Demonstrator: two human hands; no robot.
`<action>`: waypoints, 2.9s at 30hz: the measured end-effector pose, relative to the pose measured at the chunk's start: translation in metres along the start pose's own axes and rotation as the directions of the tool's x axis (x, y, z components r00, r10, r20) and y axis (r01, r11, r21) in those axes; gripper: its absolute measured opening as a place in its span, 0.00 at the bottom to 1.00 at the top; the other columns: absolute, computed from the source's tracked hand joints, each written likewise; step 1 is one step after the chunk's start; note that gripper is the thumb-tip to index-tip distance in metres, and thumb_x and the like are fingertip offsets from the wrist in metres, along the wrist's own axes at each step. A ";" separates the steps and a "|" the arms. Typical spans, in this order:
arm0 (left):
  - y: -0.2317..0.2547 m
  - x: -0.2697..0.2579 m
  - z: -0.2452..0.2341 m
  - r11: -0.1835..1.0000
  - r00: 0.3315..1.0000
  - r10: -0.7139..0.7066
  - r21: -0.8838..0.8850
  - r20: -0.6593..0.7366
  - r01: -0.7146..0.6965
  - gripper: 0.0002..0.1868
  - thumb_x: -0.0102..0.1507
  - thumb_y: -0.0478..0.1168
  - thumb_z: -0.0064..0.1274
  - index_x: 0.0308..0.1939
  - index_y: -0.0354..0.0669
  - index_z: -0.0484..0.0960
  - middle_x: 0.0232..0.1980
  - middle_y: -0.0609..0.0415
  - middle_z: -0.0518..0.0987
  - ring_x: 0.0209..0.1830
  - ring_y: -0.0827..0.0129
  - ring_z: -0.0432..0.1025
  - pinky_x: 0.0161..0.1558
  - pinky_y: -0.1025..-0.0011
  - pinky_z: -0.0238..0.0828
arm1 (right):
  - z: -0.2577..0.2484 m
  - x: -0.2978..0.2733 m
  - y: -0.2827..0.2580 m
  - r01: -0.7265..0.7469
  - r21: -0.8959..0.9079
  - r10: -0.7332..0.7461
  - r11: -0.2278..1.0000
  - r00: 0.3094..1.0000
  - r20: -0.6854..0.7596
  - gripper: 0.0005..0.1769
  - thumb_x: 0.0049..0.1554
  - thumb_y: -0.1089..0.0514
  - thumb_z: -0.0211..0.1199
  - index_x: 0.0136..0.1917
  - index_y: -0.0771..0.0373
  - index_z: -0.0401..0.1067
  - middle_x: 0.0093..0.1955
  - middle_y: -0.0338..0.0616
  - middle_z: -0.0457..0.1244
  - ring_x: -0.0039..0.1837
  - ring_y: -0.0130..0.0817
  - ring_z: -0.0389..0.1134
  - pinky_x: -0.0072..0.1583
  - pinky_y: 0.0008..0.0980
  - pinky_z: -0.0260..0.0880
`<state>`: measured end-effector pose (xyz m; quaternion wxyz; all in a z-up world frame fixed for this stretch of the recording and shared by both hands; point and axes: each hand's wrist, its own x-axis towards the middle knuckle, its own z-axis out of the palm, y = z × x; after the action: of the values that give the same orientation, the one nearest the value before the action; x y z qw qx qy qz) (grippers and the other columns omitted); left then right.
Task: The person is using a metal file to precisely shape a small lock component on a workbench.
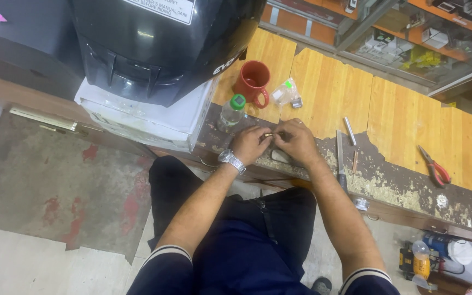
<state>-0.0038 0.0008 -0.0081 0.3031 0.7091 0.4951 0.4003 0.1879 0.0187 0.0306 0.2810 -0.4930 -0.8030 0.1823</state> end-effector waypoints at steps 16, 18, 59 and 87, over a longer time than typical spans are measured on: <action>0.004 -0.002 -0.001 0.998 0.996 -0.067 0.008 0.055 0.066 0.14 0.65 0.41 0.55 0.54 0.47 0.84 0.42 0.50 0.85 0.43 0.59 0.81 0.44 0.65 0.79 | -0.003 -0.002 -0.008 0.110 -0.485 -0.087 0.867 0.994 0.069 0.09 0.49 0.49 0.75 0.44 0.45 0.81 0.47 0.33 0.71 0.57 0.35 0.69 0.76 0.53 0.51; 0.006 -0.002 -0.002 0.999 0.998 -0.050 0.008 0.044 0.050 0.14 0.65 0.41 0.55 0.54 0.46 0.85 0.42 0.49 0.85 0.44 0.58 0.81 0.44 0.65 0.79 | -0.006 0.002 -0.021 0.080 -0.519 -0.037 0.851 0.995 0.093 0.07 0.51 0.49 0.73 0.45 0.46 0.81 0.48 0.33 0.71 0.58 0.35 0.69 0.77 0.55 0.48; 0.017 0.004 -0.005 0.996 0.988 -0.074 0.066 0.132 0.066 0.13 0.67 0.45 0.53 0.54 0.49 0.84 0.43 0.52 0.85 0.45 0.60 0.80 0.47 0.64 0.77 | 0.004 -0.034 -0.004 -0.292 0.177 0.305 0.940 0.951 -0.052 0.08 0.62 0.61 0.64 0.54 0.61 0.79 0.48 0.51 0.70 0.56 0.50 0.71 0.58 0.47 0.72; 0.014 0.002 -0.002 0.999 0.997 -0.026 0.039 0.074 0.023 0.11 0.64 0.43 0.58 0.49 0.47 0.86 0.34 0.50 0.83 0.35 0.58 0.79 0.38 0.64 0.77 | -0.009 -0.035 -0.018 -0.259 0.144 0.272 0.955 0.959 -0.079 0.07 0.63 0.61 0.62 0.53 0.60 0.79 0.46 0.50 0.71 0.54 0.50 0.70 0.56 0.45 0.68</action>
<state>0.0010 -0.0020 0.0050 0.3125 0.7229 0.4998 0.3605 0.1937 -0.0205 0.0381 0.3251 -0.5850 -0.7009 0.2466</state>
